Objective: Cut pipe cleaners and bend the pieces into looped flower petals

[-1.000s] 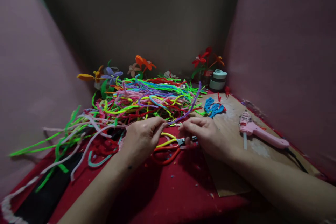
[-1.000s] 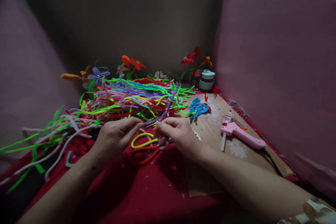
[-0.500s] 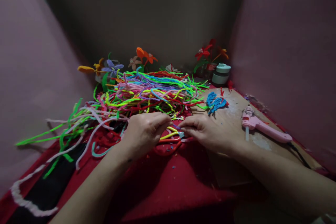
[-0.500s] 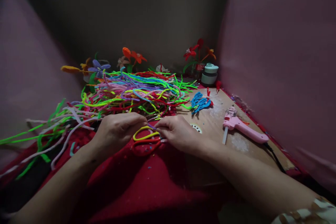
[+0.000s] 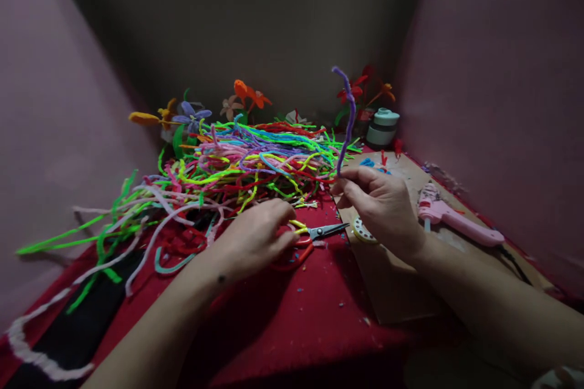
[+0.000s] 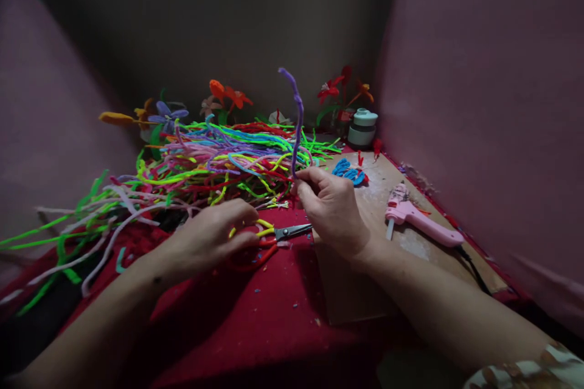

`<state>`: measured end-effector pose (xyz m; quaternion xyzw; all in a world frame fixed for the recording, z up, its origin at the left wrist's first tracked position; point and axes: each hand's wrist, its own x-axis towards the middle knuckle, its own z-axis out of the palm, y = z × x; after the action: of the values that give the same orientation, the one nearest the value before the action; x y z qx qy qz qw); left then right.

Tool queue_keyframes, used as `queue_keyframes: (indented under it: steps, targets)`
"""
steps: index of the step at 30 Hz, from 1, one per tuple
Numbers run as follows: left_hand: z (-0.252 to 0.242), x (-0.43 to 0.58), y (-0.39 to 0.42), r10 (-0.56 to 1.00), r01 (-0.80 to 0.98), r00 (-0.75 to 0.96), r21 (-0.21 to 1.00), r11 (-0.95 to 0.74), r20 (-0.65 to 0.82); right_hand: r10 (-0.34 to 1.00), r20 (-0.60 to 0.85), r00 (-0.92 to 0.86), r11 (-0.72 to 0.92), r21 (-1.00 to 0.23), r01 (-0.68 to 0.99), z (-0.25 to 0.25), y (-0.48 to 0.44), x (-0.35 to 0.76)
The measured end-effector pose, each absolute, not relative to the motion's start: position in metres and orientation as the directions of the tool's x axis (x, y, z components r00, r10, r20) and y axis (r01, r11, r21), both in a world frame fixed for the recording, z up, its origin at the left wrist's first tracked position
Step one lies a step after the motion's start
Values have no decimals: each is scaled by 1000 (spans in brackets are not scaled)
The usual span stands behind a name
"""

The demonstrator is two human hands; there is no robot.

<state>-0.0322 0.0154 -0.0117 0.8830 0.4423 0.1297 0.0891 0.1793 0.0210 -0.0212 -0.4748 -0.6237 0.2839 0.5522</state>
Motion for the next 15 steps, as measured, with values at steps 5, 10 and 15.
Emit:
queue_keyframes:
  steps: [5,10,15]
  targets:
    - [-35,-25,14,784,780,621,98,-618,-4,979,50,-198,34,-996,-86,-15,25,178]
    - [-41,-30,16,778,773,628,116,-624,2,908,-100,-408,-245,-914,-322,-17,33,183]
    - [-26,-36,17,837,832,546,94,-547,40,899,-89,-428,-272,-881,-388,-16,33,184]
